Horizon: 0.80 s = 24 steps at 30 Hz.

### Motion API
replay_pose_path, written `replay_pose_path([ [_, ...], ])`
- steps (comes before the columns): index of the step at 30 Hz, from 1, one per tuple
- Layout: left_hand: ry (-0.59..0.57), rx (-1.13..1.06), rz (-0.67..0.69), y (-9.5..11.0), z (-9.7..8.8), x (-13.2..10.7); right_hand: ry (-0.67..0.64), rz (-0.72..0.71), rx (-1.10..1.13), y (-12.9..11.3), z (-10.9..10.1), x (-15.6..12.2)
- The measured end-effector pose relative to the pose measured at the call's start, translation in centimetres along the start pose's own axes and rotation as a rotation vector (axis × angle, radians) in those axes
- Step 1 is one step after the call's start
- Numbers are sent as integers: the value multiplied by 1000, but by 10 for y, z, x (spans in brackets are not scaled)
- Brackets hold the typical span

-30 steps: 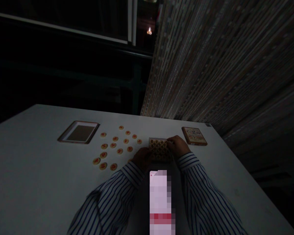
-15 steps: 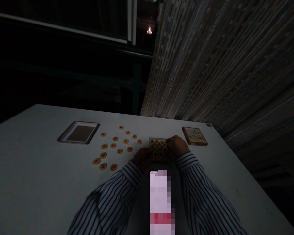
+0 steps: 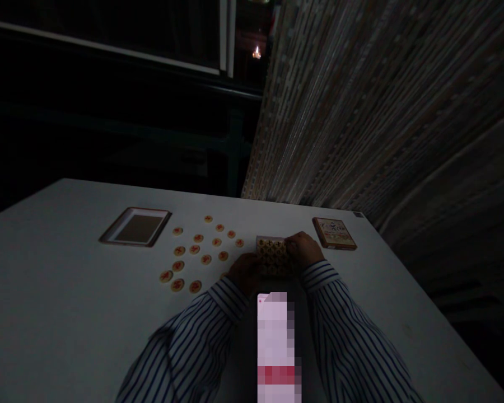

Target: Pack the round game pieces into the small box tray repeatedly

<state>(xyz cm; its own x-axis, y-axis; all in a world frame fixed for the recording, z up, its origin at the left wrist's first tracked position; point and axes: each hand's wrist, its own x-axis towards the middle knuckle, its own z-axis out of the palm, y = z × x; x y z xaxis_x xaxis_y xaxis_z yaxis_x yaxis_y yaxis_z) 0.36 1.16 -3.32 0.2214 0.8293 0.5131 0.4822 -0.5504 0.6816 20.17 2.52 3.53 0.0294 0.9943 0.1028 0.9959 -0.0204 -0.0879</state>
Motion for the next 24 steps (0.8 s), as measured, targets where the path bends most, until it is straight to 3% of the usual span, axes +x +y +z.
replay_pose_path([
  [24,-1,9,38,0,1,0,-48,31,-61,-5,-6,-2],
])
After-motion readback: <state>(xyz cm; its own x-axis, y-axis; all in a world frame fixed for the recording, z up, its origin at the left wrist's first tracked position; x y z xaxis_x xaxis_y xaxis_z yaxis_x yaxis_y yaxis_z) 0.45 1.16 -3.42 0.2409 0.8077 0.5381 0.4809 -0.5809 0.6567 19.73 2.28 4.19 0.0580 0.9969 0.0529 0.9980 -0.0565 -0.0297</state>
